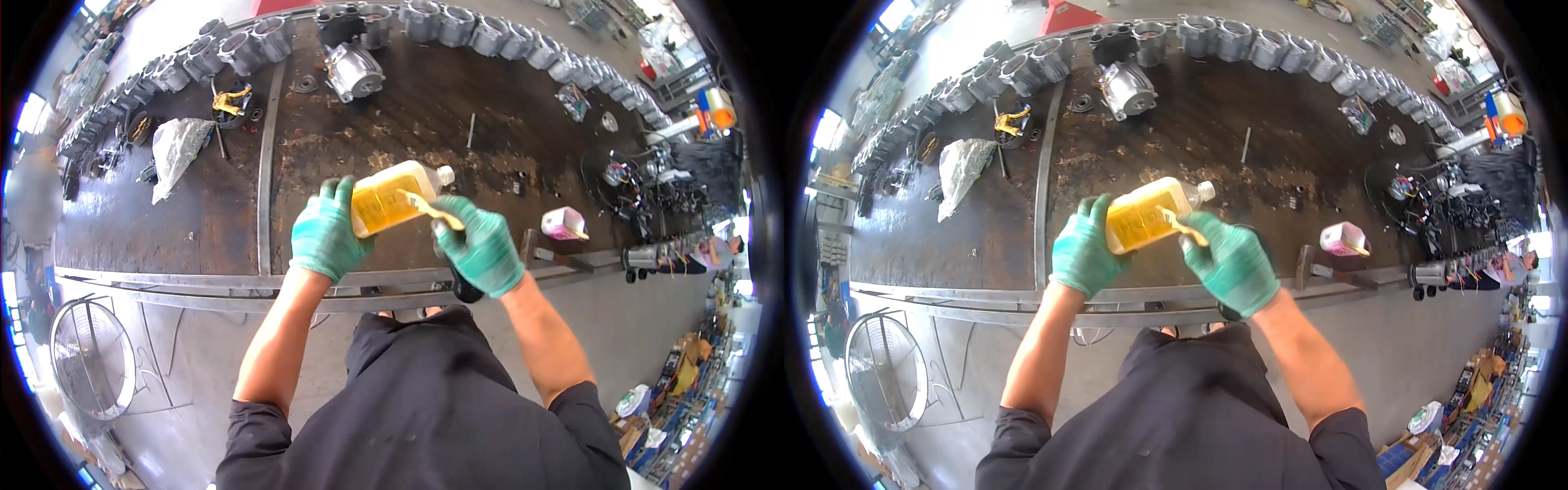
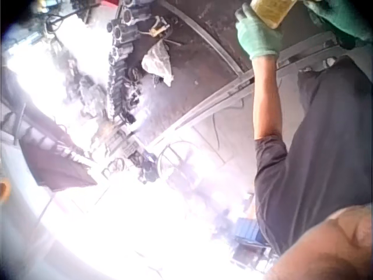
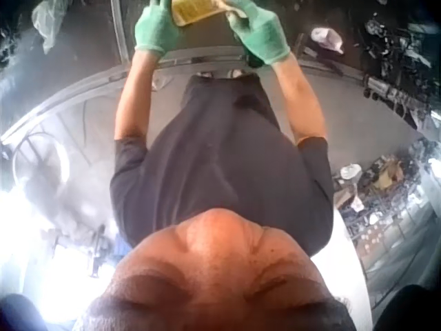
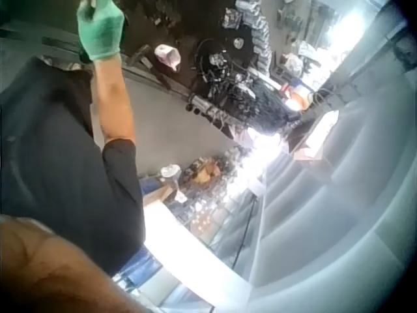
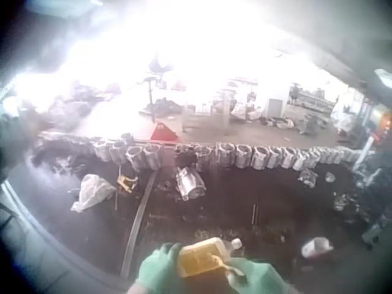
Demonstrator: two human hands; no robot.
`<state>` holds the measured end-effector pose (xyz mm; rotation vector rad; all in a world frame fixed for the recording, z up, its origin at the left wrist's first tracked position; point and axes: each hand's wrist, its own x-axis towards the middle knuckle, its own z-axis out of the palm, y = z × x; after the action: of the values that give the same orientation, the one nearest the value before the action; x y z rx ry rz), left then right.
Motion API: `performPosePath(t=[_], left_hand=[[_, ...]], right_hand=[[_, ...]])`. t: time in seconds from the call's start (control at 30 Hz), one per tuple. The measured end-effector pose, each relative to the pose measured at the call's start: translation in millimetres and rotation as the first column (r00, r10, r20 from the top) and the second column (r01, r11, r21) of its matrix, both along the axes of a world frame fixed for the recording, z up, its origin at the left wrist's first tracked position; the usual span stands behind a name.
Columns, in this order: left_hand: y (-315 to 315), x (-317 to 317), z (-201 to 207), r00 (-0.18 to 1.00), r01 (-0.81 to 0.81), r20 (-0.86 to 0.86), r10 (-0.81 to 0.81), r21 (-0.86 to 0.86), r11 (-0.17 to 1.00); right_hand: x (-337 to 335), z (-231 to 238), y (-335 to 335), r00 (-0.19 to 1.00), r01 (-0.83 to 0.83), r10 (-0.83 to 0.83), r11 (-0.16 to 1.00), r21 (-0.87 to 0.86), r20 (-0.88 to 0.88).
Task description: The person applies lubricant to a bearing and then fits several small electrical and mechanical components into the internal housing of a pump or motor assembly.
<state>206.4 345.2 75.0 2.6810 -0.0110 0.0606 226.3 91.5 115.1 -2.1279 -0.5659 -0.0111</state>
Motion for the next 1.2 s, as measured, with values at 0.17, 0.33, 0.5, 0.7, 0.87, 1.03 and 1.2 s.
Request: performPosePath(t=[0.17, 0.33, 0.5, 0.7, 0.87, 1.03, 1.2], left_hand=[[-30, 12, 28, 0.996, 0.075, 0.041, -0.078, 0.06, 0.995], [-47, 15, 36, 0.994, 0.105, 0.011, -0.106, 0.102, 0.989], [-58, 13, 38, 0.993, 0.117, 0.006, -0.119, 0.131, 0.985], [-64, 13, 33, 0.993, 0.112, 0.029, -0.115, 0.113, 0.987], [-64, 13, 29, 0.991, 0.099, 0.087, -0.104, 0.063, 0.993], [-66, 14, 24, 0.99, 0.099, 0.089, -0.106, 0.078, 0.992], [-64, 13, 20, 0.986, 0.097, 0.126, -0.106, 0.078, 0.992]], right_hand=[[3, 25, -48, 0.995, 0.03, -0.026, 0.999, 0.038, -0.092], [-12, 31, -70, 0.97, 0.091, -0.043, 0.976, 0.197, -0.239], [-21, 31, -79, 0.95, 0.161, -0.08, 0.954, 0.255, -0.302], [-25, 20, -80, 0.964, 0.137, -0.056, 0.943, 0.304, -0.261], [-29, 18, -84, 0.965, 0.114, -0.049, 0.963, 0.244, -0.257], [-43, 17, -90, 0.967, 0.196, -0.127, 0.924, 0.329, -0.219], [-69, 28, -113, 0.957, 0.246, -0.175, 0.911, 0.331, -0.231]])
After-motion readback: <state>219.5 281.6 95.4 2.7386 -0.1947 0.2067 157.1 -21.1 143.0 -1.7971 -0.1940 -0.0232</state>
